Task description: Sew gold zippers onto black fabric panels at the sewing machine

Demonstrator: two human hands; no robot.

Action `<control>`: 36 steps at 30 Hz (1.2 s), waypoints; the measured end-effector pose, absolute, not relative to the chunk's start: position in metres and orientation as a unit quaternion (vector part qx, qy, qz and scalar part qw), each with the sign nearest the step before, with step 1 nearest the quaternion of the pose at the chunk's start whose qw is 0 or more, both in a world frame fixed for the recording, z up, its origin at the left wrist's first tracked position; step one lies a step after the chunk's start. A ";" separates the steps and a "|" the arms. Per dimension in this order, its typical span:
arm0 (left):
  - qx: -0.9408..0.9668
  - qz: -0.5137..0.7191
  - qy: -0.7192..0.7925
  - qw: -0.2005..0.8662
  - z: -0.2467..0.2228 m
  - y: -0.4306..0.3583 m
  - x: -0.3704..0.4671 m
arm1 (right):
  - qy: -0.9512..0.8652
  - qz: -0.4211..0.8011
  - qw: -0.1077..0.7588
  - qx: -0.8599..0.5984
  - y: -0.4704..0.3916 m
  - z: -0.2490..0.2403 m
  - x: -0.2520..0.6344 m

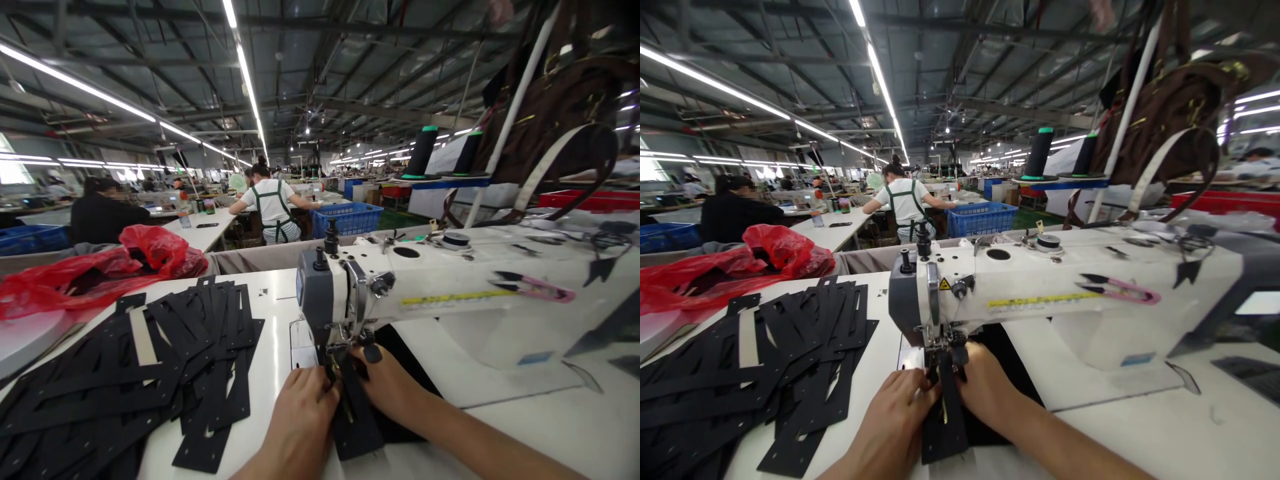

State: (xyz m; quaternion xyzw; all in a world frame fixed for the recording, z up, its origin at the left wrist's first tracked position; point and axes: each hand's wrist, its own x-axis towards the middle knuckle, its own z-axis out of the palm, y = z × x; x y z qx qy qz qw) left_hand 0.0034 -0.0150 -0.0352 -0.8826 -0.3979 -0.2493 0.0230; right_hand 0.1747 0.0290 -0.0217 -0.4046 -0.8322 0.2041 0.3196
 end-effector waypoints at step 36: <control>-0.899 -0.183 -0.398 0.008 -0.025 -0.014 0.007 | -0.753 0.089 0.230 -0.610 0.040 -0.038 0.168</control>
